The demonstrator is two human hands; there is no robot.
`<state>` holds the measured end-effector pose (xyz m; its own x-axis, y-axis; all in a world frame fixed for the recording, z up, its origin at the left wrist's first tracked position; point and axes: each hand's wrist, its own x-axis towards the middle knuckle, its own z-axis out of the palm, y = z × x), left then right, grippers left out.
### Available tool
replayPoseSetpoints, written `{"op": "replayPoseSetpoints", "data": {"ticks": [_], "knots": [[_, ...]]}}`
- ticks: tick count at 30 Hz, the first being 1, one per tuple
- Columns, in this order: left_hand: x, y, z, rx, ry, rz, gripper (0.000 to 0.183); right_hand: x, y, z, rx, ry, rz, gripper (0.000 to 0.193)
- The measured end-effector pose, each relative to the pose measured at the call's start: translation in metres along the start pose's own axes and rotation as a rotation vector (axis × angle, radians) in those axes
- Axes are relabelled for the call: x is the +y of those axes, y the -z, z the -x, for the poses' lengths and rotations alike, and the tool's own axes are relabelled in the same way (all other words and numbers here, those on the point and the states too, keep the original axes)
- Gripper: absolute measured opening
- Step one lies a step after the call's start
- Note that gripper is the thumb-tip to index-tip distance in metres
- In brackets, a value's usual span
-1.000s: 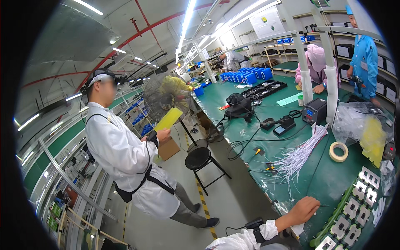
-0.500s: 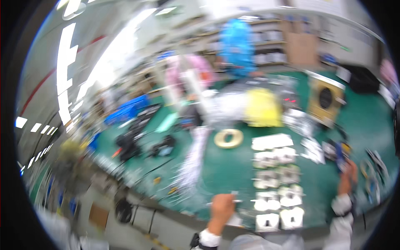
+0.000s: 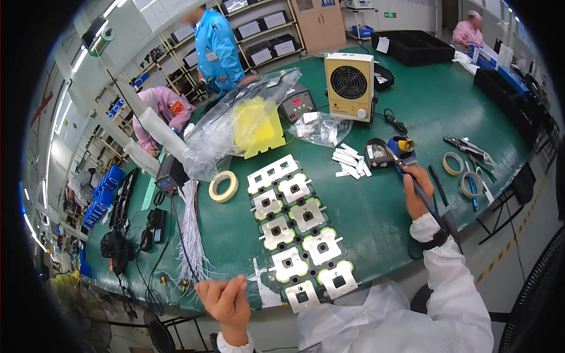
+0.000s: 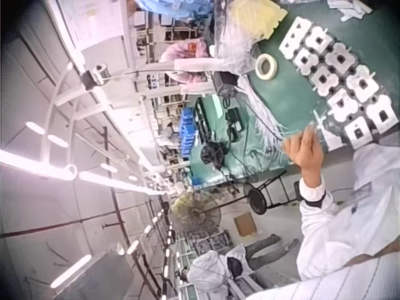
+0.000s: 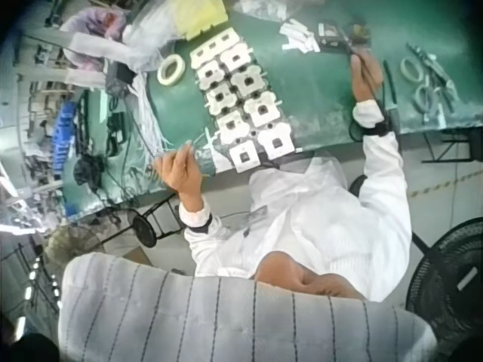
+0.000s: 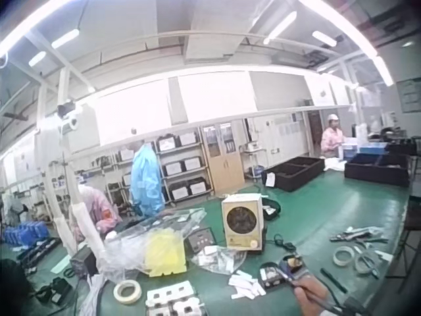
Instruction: The recorder is assembling a lithium battery pack by soldering connections and applying insulation sheets.
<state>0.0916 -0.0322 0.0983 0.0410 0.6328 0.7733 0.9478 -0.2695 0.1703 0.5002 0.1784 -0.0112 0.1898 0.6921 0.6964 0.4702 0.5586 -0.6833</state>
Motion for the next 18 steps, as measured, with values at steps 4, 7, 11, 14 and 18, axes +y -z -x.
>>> {"op": "replayPoseSetpoints", "data": {"ticks": [4, 7, 11, 14, 18], "knots": [[0.020, 0.010, -0.040, -0.214, -0.168, 0.034, 0.028, -0.030, 0.010, -0.007, -0.002, 0.103, 0.052, 0.016], [0.027, 0.008, -0.058, -0.236, -0.185, 0.123, 0.024, -0.063, 0.024, -0.004, 0.003, 0.176, 0.017, 0.017], [0.036, 0.002, -0.083, -0.249, -0.185, 0.247, 0.019, -0.099, 0.046, 0.009, -0.049, 0.220, -0.057, 0.019], [0.039, 0.000, -0.104, -0.302, -0.318, 0.084, 0.021, -0.112, 0.060, 0.023, -0.066, 0.195, -0.119, 0.025], [0.044, -0.004, -0.120, -0.273, -0.462, -0.074, 0.024, -0.131, 0.071, 0.027, -0.142, 0.229, -0.060, 0.031]]}}
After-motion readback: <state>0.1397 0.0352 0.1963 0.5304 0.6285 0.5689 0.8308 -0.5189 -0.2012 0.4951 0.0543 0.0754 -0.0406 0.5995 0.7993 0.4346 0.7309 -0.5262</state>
